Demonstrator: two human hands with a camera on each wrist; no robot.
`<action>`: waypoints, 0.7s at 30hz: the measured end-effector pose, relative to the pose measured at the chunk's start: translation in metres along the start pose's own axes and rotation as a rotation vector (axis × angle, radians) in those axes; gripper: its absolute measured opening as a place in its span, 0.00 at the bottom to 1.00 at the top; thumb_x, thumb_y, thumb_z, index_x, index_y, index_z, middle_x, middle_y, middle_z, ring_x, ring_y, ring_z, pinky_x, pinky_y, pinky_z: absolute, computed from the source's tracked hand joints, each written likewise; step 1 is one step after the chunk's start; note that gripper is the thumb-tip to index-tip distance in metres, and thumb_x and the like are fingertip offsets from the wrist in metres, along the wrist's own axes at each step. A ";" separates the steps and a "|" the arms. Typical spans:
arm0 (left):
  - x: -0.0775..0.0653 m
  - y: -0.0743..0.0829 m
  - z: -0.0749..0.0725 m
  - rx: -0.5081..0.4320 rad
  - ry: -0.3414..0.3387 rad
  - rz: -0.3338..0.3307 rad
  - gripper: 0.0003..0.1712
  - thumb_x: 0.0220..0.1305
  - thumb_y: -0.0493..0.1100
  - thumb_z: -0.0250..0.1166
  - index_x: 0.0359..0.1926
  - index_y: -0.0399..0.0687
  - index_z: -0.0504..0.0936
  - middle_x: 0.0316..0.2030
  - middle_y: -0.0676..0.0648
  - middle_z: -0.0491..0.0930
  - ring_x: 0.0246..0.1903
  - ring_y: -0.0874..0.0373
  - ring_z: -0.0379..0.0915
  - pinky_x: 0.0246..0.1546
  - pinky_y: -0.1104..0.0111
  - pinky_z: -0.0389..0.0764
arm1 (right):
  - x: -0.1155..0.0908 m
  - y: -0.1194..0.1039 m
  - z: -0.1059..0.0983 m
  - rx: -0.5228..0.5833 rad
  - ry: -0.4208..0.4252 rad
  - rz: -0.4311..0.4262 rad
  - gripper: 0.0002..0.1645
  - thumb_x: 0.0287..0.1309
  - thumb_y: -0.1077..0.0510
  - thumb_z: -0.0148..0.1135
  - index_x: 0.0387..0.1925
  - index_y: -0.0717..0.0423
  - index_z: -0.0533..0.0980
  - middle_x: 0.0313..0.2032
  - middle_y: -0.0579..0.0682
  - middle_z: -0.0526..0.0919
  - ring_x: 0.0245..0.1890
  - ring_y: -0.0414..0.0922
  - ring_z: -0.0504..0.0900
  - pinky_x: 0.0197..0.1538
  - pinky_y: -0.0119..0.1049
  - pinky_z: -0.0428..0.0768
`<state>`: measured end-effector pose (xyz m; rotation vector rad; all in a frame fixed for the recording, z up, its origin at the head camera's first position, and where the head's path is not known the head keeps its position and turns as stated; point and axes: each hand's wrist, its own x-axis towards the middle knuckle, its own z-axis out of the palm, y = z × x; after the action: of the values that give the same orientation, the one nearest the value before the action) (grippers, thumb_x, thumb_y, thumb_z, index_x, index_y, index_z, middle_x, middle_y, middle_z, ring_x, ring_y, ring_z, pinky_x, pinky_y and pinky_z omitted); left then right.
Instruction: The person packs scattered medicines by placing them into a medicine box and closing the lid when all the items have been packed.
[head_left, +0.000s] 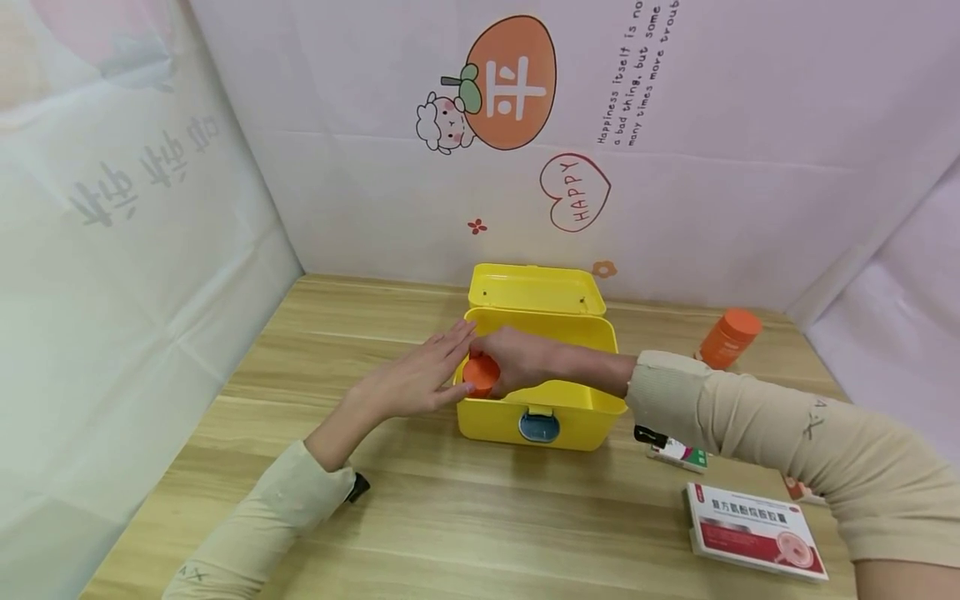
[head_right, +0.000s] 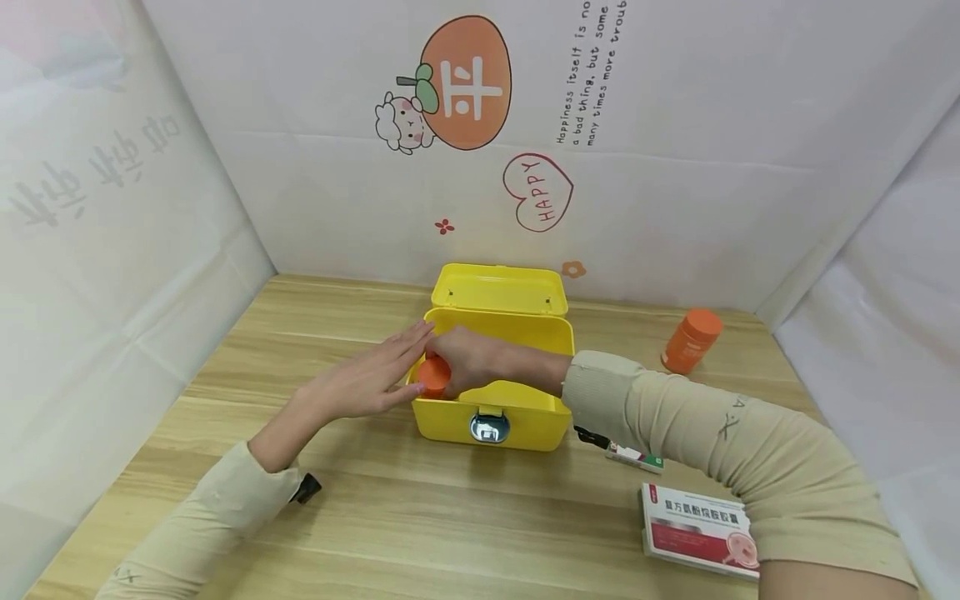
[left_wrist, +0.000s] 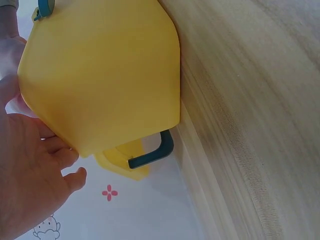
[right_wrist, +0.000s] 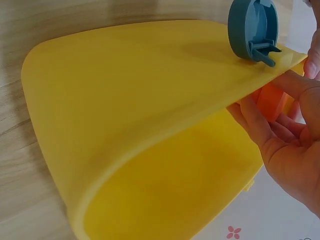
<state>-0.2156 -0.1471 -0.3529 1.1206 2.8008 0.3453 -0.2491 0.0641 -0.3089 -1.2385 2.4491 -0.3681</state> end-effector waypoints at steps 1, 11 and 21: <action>0.000 0.000 0.000 0.000 0.000 0.001 0.47 0.75 0.66 0.42 0.79 0.40 0.41 0.80 0.44 0.37 0.80 0.52 0.31 0.79 0.54 0.47 | 0.000 0.000 0.000 0.000 -0.002 0.001 0.26 0.51 0.57 0.76 0.50 0.58 0.76 0.40 0.48 0.82 0.37 0.41 0.77 0.41 0.25 0.79; 0.000 0.002 0.001 0.013 0.003 0.005 0.47 0.76 0.66 0.42 0.79 0.40 0.42 0.80 0.43 0.37 0.80 0.52 0.31 0.79 0.54 0.47 | 0.000 0.002 0.007 -0.078 0.044 -0.065 0.21 0.53 0.55 0.76 0.44 0.58 0.76 0.35 0.48 0.83 0.32 0.40 0.77 0.38 0.23 0.78; 0.000 0.003 0.000 0.003 0.005 0.006 0.46 0.76 0.64 0.43 0.79 0.38 0.44 0.80 0.42 0.39 0.80 0.51 0.32 0.79 0.54 0.47 | 0.000 0.002 0.012 -0.082 0.059 -0.091 0.19 0.53 0.57 0.75 0.43 0.60 0.77 0.35 0.49 0.83 0.32 0.40 0.76 0.38 0.23 0.78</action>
<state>-0.2135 -0.1449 -0.3523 1.1298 2.8038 0.3450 -0.2452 0.0640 -0.3203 -1.3953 2.4855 -0.3362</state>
